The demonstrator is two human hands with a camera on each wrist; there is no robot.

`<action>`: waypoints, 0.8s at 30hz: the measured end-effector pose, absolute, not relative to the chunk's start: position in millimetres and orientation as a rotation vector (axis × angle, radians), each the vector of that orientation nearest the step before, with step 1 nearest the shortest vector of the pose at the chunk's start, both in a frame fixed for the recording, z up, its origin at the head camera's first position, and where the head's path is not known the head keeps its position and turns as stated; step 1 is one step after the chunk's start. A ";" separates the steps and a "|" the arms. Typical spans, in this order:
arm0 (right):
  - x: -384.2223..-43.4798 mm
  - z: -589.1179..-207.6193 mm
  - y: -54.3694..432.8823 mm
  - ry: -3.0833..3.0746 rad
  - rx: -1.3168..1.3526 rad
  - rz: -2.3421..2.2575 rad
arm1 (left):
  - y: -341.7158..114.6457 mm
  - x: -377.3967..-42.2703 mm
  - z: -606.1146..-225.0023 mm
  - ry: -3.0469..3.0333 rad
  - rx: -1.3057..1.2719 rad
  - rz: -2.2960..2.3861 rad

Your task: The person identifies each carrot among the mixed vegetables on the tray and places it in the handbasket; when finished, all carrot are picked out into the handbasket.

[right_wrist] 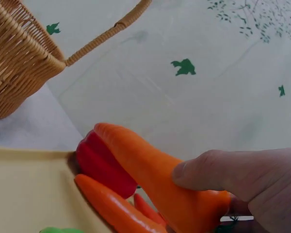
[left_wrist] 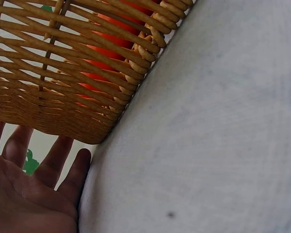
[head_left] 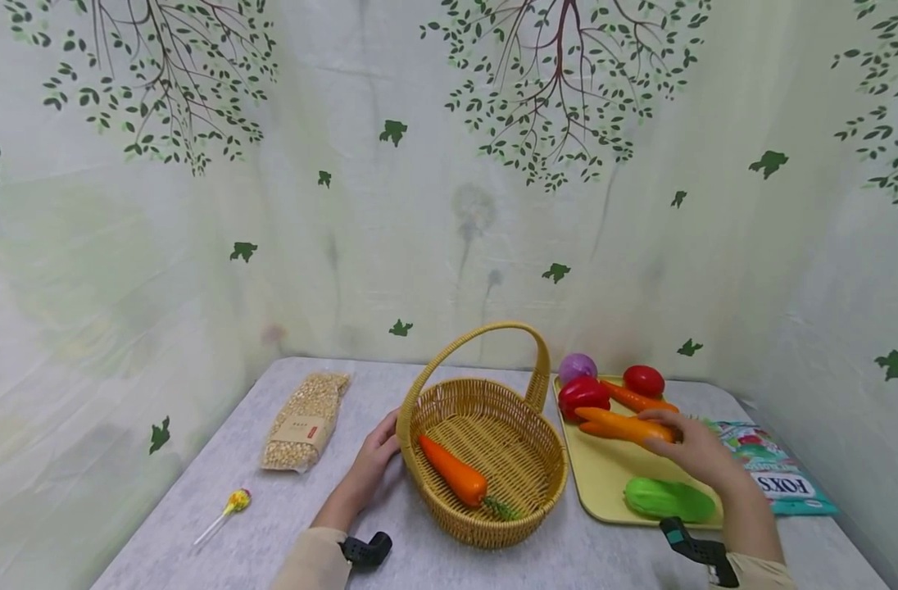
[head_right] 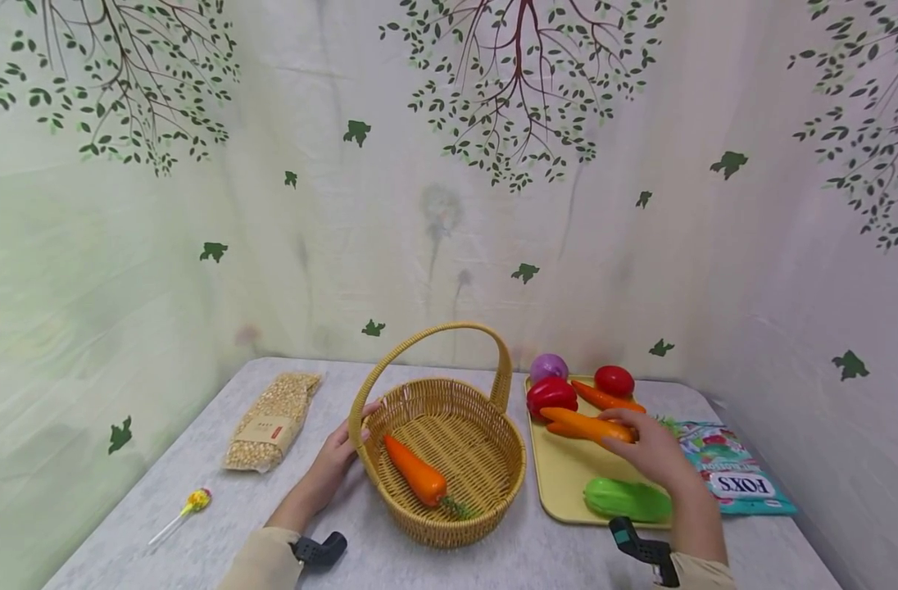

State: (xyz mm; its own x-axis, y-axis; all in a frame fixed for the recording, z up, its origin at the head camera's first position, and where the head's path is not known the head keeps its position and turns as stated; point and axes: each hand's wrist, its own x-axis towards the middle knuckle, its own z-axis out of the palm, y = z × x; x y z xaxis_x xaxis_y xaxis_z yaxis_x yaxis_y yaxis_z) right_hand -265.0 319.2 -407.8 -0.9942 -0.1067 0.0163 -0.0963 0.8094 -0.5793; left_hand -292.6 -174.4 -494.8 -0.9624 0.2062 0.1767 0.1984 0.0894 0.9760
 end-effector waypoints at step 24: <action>-250.0 -373.7 289.4 2.975 -0.387 -1.058 | -175.0 -292.5 -496.4 2.306 0.471 2.090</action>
State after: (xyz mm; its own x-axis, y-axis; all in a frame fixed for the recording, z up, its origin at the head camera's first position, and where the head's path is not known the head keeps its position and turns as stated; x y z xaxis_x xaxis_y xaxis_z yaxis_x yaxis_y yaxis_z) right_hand -250.0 289.4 -373.7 -0.9697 -0.2141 0.1175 -0.2403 0.7492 -0.6172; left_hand -292.5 -175.0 -496.4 -0.9552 0.2152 0.2034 0.2235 0.0737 0.9719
